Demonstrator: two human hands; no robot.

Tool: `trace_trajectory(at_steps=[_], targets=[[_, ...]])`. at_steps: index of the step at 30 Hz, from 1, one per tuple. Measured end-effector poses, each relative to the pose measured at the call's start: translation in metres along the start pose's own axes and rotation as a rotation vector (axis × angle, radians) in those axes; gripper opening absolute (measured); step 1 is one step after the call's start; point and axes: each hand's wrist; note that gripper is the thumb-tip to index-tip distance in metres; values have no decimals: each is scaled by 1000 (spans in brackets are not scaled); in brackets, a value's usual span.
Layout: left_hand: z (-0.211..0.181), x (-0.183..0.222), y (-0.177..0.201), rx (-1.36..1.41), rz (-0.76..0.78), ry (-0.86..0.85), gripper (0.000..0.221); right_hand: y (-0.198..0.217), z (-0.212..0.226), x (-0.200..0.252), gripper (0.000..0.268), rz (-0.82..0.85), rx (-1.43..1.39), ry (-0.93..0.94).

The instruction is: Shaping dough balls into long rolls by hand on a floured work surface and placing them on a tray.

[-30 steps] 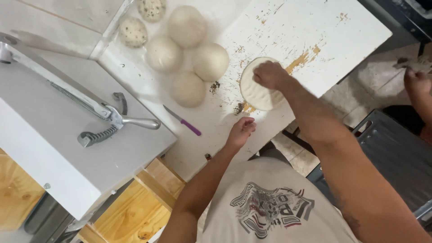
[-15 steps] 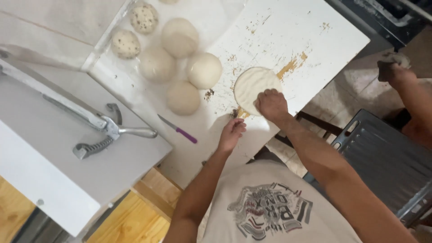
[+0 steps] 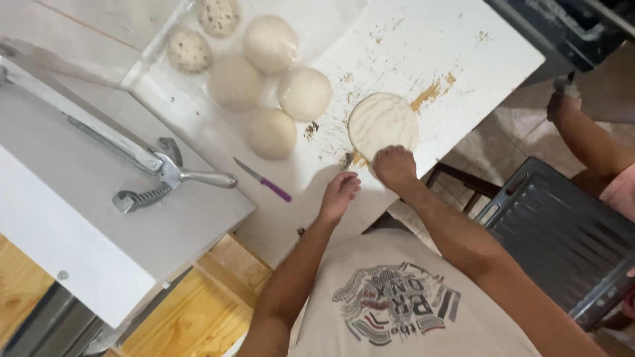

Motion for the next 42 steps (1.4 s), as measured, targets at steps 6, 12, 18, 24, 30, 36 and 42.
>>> trace_trajectory(at_steps=[6, 12, 18, 24, 30, 36, 42], targets=[[-32, 18, 0, -17, -17, -39, 42, 29, 24, 2, 35, -7, -81, -3], [-12, 19, 6, -24, -46, -1, 41, 47, 47, 4, 33, 61, -50, 100], [-26, 27, -1, -43, -60, 9, 41, 78, 60, -4, 36, 110, -311, 232], [-25, 11, -11, -43, -73, -2, 43, 46, 37, -79, 35, -107, -42, 162], [-25, 26, -13, -85, -85, 12, 41, 52, 27, -83, 34, -164, -34, 179], [-8, 12, -12, -102, -65, -13, 42, 92, 8, -106, 47, -137, -438, 126], [-9, 9, -22, -98, -27, -27, 40, 119, 2, -91, 52, 33, -588, 259]])
Point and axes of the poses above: each hand's wrist, its own x-axis away from the middle knuckle, its own y-axis out of the back of the hand, z = x × y, and after that the axes turned 4 degrees about x, right-handed
